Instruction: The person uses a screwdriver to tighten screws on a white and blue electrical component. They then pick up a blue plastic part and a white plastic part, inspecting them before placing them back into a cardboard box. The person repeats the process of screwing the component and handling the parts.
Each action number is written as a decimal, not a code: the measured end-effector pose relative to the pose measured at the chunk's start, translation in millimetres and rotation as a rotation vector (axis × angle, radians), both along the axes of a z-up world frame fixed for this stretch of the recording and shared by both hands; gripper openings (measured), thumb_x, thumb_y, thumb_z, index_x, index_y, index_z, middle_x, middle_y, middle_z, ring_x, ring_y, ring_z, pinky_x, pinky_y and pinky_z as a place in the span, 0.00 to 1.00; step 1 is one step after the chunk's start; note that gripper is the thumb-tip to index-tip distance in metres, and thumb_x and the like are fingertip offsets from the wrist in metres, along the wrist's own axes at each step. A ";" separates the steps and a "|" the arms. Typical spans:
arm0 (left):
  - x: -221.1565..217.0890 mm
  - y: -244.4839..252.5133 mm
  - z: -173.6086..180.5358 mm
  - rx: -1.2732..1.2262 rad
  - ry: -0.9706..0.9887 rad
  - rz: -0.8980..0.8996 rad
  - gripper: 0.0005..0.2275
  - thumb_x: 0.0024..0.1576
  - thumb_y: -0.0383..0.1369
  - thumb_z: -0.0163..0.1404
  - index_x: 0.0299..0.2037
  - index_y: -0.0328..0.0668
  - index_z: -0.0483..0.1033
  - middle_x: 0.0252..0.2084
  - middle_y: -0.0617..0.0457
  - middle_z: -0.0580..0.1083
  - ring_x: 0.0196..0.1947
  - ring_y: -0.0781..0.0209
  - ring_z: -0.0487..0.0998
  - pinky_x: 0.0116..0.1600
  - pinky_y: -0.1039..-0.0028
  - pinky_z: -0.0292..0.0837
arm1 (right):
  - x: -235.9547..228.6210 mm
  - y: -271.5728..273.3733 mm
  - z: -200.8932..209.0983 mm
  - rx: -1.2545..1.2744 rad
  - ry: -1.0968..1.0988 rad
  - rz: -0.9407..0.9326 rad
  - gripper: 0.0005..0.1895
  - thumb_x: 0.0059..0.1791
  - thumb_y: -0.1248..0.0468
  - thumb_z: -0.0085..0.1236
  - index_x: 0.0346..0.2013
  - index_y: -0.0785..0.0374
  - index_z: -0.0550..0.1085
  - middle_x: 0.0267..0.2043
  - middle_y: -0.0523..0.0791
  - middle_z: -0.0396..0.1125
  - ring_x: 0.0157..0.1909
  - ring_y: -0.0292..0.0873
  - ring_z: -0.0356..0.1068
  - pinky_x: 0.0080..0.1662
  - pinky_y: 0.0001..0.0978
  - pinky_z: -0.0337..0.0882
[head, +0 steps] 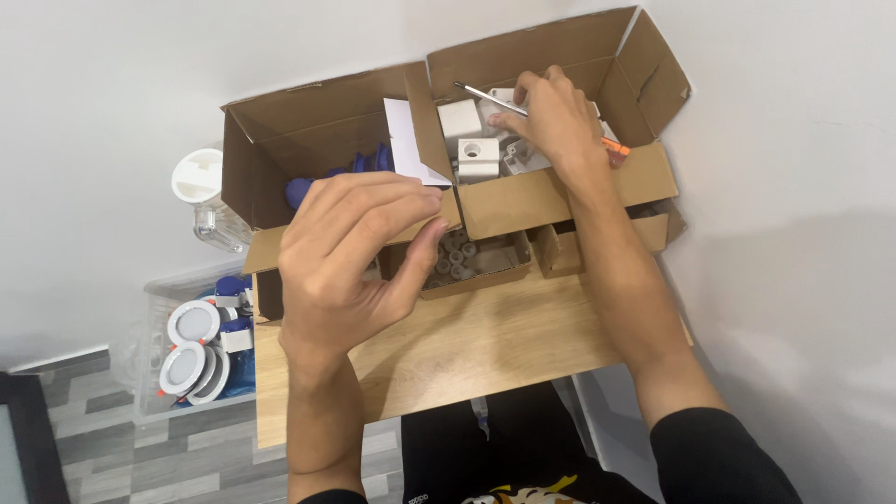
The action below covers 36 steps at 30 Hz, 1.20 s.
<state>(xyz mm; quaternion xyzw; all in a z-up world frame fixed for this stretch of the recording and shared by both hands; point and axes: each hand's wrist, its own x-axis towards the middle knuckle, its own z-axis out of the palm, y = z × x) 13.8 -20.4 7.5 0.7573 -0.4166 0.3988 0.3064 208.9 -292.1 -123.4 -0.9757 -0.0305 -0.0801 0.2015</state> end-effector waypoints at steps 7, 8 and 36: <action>-13.9 2.9 9.6 0.001 -0.026 0.013 0.01 0.64 0.21 0.60 0.40 0.30 0.83 0.40 0.43 0.83 0.42 0.45 0.87 0.47 0.64 0.77 | -20.0 -21.5 53.5 0.118 -0.007 0.109 0.27 0.58 0.39 0.65 0.50 0.61 0.80 0.51 0.49 0.77 0.55 0.53 0.73 0.48 0.53 0.70; -17.9 7.1 9.6 -0.015 -0.022 0.012 0.01 0.63 0.20 0.61 0.40 0.28 0.82 0.40 0.41 0.84 0.42 0.45 0.87 0.50 0.62 0.80 | -31.1 -21.6 66.4 0.143 0.018 0.145 0.21 0.61 0.46 0.58 0.54 0.62 0.79 0.53 0.49 0.77 0.49 0.50 0.76 0.51 0.54 0.71; 4.7 399.3 -550.9 -0.347 1.108 1.126 0.26 0.56 0.50 0.65 0.59 0.46 0.76 0.53 0.42 0.79 0.52 0.44 0.81 0.58 0.57 0.75 | -270.2 53.0 -99.9 -0.022 -0.163 0.830 0.24 0.57 0.81 0.57 0.62 0.56 0.81 0.50 0.42 0.75 0.49 0.45 0.72 0.60 0.42 0.70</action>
